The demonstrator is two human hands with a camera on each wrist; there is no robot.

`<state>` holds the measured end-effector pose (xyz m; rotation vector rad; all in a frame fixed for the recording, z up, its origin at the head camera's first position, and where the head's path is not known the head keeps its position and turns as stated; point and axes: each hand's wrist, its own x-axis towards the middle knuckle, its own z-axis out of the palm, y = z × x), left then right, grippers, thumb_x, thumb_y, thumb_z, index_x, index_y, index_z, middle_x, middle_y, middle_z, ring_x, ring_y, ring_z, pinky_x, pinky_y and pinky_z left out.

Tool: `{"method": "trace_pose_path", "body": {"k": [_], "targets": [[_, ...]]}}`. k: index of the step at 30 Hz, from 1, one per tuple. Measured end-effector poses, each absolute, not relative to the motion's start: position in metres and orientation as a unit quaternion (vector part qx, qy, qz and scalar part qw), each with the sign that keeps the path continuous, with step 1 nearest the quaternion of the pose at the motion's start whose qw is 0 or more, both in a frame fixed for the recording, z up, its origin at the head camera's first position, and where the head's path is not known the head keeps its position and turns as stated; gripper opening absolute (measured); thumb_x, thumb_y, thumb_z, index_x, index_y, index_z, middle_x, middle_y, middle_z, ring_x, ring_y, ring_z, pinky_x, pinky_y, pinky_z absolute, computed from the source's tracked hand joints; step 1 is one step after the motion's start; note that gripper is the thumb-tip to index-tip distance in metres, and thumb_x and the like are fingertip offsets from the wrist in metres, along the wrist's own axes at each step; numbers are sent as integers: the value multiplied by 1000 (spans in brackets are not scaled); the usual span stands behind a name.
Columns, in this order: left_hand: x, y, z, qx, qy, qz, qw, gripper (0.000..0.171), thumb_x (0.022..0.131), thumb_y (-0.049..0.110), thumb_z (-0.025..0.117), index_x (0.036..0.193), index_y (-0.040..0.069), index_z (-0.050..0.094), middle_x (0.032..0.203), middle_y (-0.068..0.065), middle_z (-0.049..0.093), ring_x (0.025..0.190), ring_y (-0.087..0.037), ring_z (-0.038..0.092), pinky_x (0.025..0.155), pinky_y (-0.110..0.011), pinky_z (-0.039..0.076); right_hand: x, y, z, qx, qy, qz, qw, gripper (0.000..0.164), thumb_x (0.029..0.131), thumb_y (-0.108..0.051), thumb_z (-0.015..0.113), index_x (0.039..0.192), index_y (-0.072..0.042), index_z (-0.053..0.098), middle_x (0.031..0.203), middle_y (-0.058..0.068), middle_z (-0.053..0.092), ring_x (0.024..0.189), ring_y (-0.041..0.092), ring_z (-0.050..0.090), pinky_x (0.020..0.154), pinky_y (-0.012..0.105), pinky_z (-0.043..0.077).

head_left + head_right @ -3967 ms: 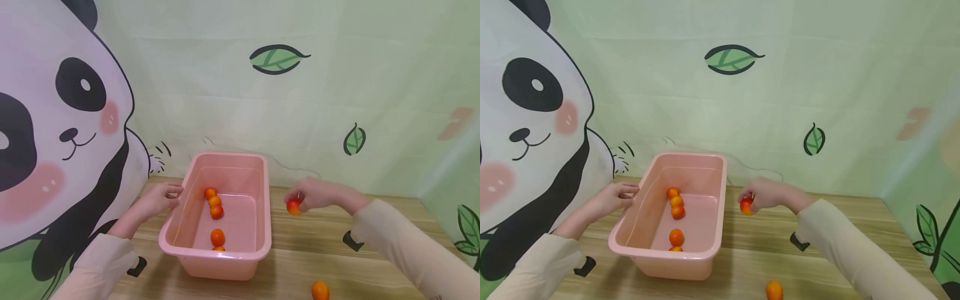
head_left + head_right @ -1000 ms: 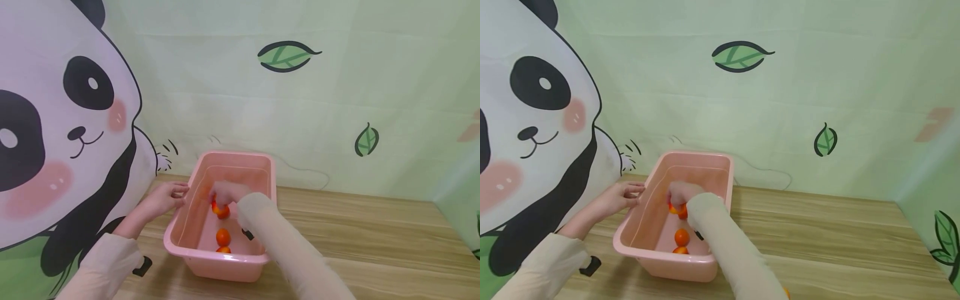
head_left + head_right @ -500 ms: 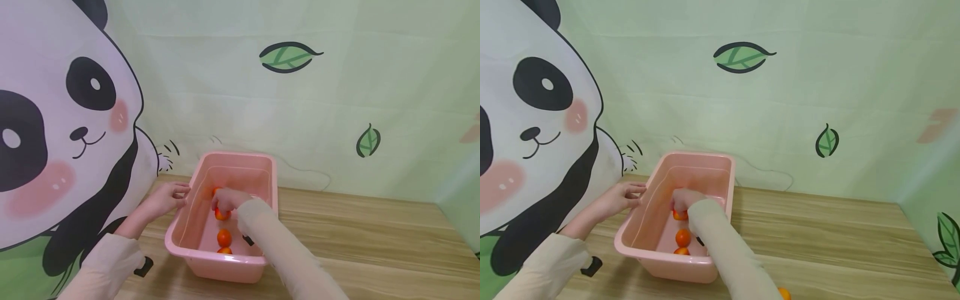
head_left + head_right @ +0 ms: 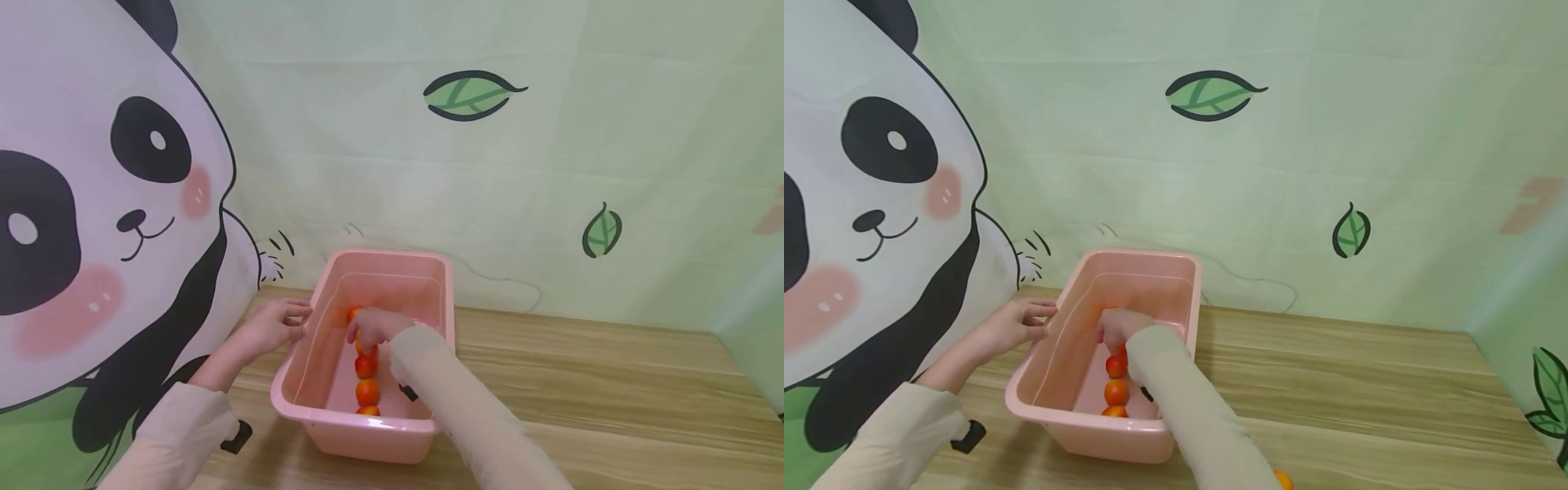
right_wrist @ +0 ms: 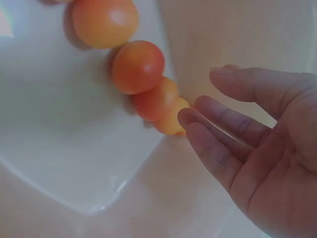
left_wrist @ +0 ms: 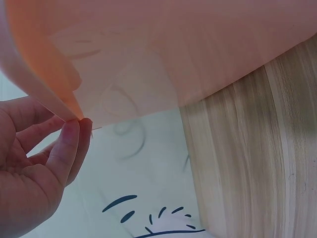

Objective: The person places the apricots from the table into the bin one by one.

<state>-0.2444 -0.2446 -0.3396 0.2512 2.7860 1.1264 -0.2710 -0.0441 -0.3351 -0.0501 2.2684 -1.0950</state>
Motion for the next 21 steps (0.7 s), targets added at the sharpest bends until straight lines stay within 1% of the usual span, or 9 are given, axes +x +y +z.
{"method": "trace_pose_path", "body": {"k": [3, 4, 5, 7, 11, 12, 14, 15, 21], "targets": [[-245, -244, -340, 85, 922, 371, 64, 41, 84, 2, 53, 123, -9, 47, 129, -24, 44, 107, -38, 53, 81, -40, 51, -265, -39, -317, -14, 855, -414, 312, 36, 63, -4, 59, 90, -28, 60, 101, -1, 53, 98, 23, 45, 59, 39, 48], [-244, -244, -340, 85, 923, 371, 64, 41, 84, 2, 53, 123, -9, 46, 129, -24, 44, 107, -38, 53, 81, -40, 51, -266, -38, -314, -11, 857, -412, 310, 36, 62, -4, 61, 90, -28, 62, 101, -2, 53, 98, 23, 44, 60, 39, 48], [-244, -244, -339, 85, 923, 370, 63, 41, 84, 2, 53, 123, -9, 46, 129, -24, 44, 108, -38, 53, 81, -40, 50, -269, -37, -311, -6, 857, -409, 313, 37, 62, -5, 62, 89, -29, 62, 102, -3, 53, 98, 23, 43, 60, 42, 48], [-244, -244, -339, 83, 923, 369, 63, 41, 84, 2, 53, 123, -9, 46, 129, -24, 44, 108, -38, 52, 82, -40, 50, -279, -37, -308, -34, 876, -378, 297, 35, 61, -4, 66, 86, -29, 64, 102, -4, 52, 98, 22, 43, 65, 41, 48], [-243, -243, -338, 74, 924, 369, 67, 41, 84, 2, 53, 123, -8, 46, 129, -24, 45, 109, -37, 52, 82, -40, 50, -300, -38, -305, -142, 905, -276, 290, 30, 67, -7, 70, 85, -30, 64, 99, -6, 52, 98, 18, 45, 78, 41, 47], [-243, -242, -338, 73, 924, 370, 68, 41, 84, 3, 54, 123, -8, 46, 129, -24, 45, 109, -37, 52, 82, -40, 50, -304, -38, -305, -176, 908, -254, 282, 29, 68, -6, 69, 85, -29, 63, 98, -6, 54, 97, 17, 46, 79, 37, 48], [-243, -243, -338, 71, 923, 372, 70, 42, 84, 3, 54, 124, -7, 46, 128, -25, 45, 109, -37, 52, 82, -40, 50, -307, -36, -301, -211, 908, -225, 283, 29, 69, -8, 71, 86, -30, 62, 96, -7, 55, 95, 17, 48, 78, 35, 49], [-244, -243, -339, 73, 923, 372, 68, 41, 84, 2, 53, 123, -8, 46, 128, -25, 45, 108, -38, 52, 81, -40, 50, -308, -34, -300, -229, 911, -210, 272, 29, 69, -7, 71, 86, -29, 62, 95, -7, 55, 93, 16, 49, 76, 31, 49], [-246, -245, -341, 86, 924, 368, 64, 40, 85, 2, 52, 123, -8, 46, 129, -25, 44, 107, -39, 53, 81, -40, 50, -301, -22, -288, -230, 917, -192, 264, 27, 70, -7, 71, 83, -29, 64, 95, -5, 55, 89, 18, 50, 66, 27, 50]]}}
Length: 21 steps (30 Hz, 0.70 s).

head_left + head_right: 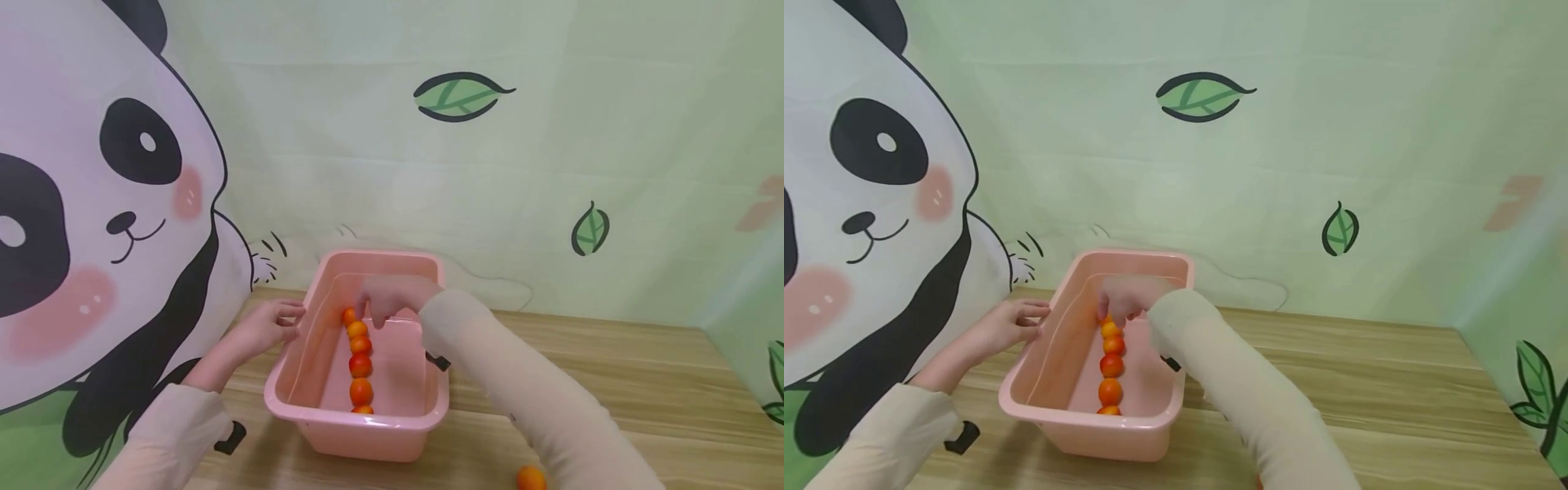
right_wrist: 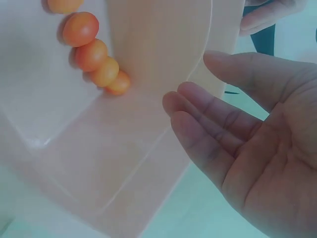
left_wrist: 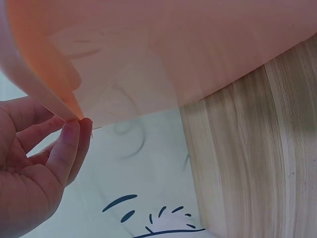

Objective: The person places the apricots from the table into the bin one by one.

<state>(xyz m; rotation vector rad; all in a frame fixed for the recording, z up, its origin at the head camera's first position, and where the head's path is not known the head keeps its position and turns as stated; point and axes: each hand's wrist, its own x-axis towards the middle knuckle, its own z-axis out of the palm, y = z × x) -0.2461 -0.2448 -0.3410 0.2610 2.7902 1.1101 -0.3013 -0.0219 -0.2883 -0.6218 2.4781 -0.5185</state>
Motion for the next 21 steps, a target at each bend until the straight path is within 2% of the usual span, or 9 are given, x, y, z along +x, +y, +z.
{"method": "trace_pose_path", "body": {"k": [7, 13, 21], "targets": [[-246, -244, -341, 87, 924, 366, 66, 41, 84, 2, 53, 123, -9, 46, 128, -26, 44, 107, -39, 53, 81, -40, 51, -294, -8, -284, -307, 909, -126, 252, 27, 73, -5, 68, 92, -24, 65, 94, -5, 55, 89, 16, 50, 65, 21, 51], [-244, -243, -339, 74, 924, 369, 72, 42, 84, 3, 53, 124, -8, 46, 128, -26, 44, 108, -39, 52, 81, -40, 51, -290, 5, -282, -347, 900, -104, 240, 24, 73, -6, 69, 92, -21, 64, 93, -4, 56, 88, 15, 51, 64, 19, 51], [-244, -242, -338, 78, 925, 366, 68, 41, 84, 2, 52, 124, -8, 46, 129, -26, 44, 107, -39, 53, 81, -41, 50, -286, 33, -281, -388, 883, -130, 229, 21, 77, -4, 64, 95, -14, 65, 89, -3, 58, 85, 14, 51, 73, 23, 49]]}}
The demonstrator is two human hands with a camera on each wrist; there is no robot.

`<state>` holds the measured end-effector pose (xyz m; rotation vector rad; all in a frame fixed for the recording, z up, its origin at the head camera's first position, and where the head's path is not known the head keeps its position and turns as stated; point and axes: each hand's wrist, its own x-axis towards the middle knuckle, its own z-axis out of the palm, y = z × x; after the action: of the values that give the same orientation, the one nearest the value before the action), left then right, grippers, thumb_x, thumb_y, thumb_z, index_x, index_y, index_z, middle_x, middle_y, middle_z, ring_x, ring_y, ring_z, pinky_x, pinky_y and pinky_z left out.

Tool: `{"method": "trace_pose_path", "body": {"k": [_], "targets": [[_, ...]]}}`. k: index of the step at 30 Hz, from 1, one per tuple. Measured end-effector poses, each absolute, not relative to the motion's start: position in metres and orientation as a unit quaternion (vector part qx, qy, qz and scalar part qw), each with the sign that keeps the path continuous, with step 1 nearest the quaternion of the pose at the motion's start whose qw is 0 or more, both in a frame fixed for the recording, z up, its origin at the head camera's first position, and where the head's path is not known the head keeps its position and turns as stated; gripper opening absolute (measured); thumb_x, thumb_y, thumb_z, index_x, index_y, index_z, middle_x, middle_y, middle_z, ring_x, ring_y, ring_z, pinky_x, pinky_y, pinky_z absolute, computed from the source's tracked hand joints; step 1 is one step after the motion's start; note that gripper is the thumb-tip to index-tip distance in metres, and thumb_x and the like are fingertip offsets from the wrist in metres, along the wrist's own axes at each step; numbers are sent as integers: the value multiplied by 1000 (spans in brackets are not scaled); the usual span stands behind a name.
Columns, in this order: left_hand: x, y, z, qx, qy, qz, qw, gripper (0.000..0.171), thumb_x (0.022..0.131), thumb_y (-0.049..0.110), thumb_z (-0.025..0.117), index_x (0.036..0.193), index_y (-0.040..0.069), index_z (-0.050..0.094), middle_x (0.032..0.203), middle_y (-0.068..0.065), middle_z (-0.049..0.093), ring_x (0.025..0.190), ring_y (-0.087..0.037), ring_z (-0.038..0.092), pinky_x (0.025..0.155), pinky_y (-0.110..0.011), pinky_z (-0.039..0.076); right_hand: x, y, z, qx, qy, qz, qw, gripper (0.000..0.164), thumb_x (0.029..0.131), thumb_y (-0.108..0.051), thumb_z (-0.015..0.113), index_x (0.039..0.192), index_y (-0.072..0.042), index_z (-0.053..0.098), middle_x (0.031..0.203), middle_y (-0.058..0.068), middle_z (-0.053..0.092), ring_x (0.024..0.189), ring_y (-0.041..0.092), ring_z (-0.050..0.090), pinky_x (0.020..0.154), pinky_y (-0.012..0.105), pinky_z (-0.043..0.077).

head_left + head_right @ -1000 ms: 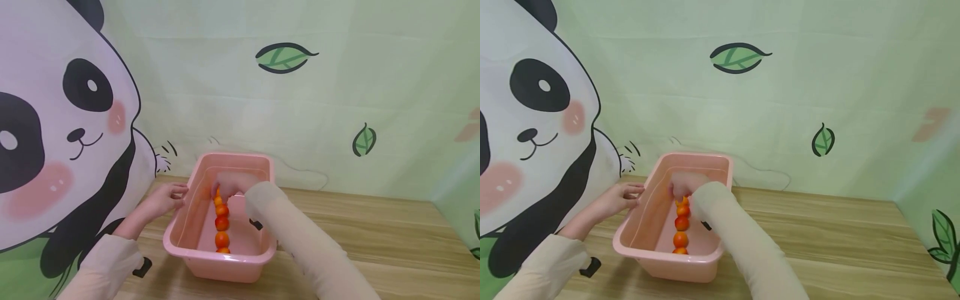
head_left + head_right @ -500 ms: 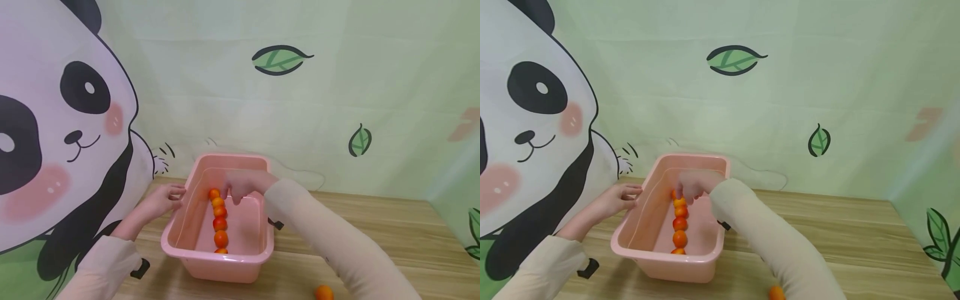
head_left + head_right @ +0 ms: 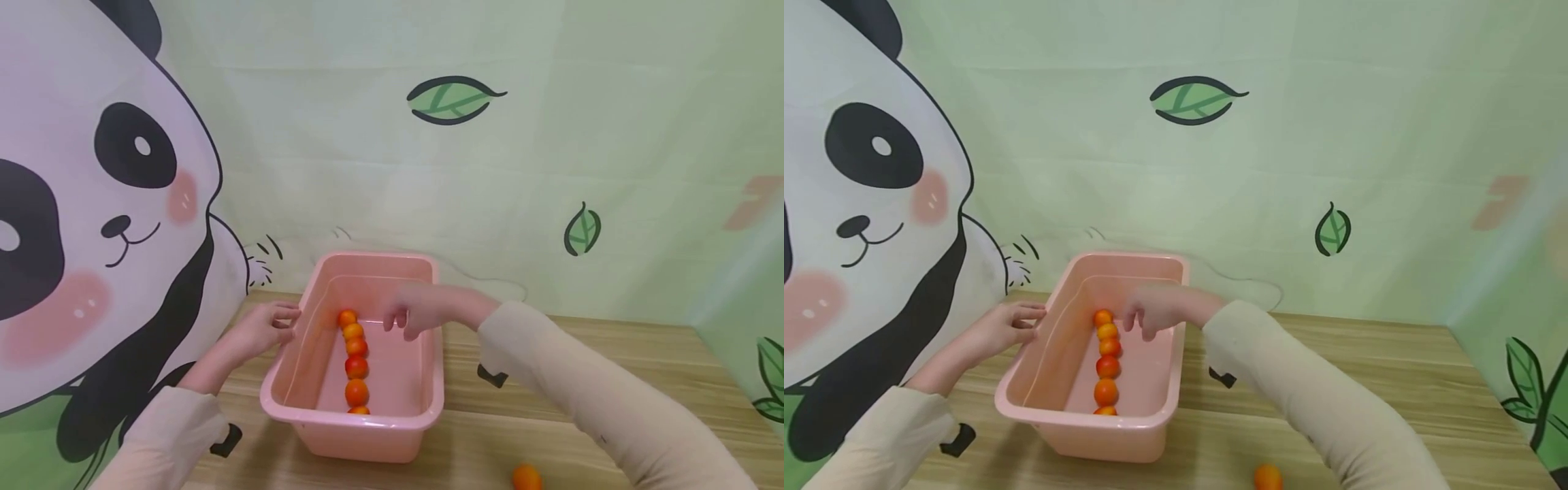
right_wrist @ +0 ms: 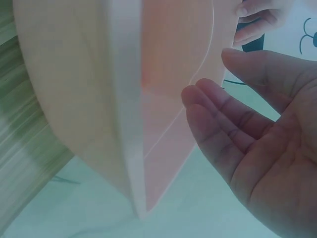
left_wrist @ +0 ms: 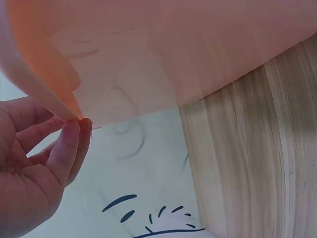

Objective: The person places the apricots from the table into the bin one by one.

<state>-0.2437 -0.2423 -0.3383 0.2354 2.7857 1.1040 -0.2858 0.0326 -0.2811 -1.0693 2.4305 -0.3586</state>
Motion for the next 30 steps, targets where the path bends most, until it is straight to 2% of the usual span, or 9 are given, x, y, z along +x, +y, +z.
{"method": "trace_pose_path", "body": {"k": [11, 15, 18, 23, 30], "targets": [[-244, -242, -338, 78, 927, 360, 71, 41, 85, 2, 52, 124, -7, 46, 129, -26, 44, 107, -39, 53, 80, -41, 51, -270, 70, -277, -397, 881, -135, 221, 26, 77, -3, 60, 100, -14, 64, 92, 2, 59, 83, 15, 53, 74, 26, 48], [-243, -241, -338, 74, 927, 360, 74, 41, 85, 3, 51, 124, -6, 46, 129, -25, 44, 107, -39, 53, 80, -41, 51, -261, 84, -277, -423, 872, -137, 204, 29, 76, -2, 59, 103, -11, 63, 93, 5, 60, 80, 14, 55, 70, 23, 48], [-244, -241, -338, 71, 927, 361, 77, 41, 86, 3, 51, 125, -5, 46, 129, -24, 44, 107, -39, 53, 80, -41, 51, -254, 96, -279, -432, 867, -147, 200, 31, 75, -2, 59, 104, -10, 63, 92, 2, 60, 79, 12, 55, 67, 21, 48], [-244, -241, -339, 72, 926, 361, 80, 41, 86, 4, 50, 126, -5, 45, 130, -24, 44, 107, -39, 53, 80, -41, 51, -242, 113, -282, -411, 871, -158, 218, 32, 76, -6, 60, 106, -16, 63, 96, -7, 61, 82, 10, 54, 69, 21, 48], [-244, -242, -338, 68, 926, 362, 82, 42, 86, 5, 51, 126, -5, 44, 129, -25, 44, 108, -38, 52, 80, -40, 51, -231, 134, -298, -409, 865, -165, 239, 35, 72, -5, 62, 106, -16, 62, 101, -4, 59, 82, 8, 52, 71, 21, 47]]}}
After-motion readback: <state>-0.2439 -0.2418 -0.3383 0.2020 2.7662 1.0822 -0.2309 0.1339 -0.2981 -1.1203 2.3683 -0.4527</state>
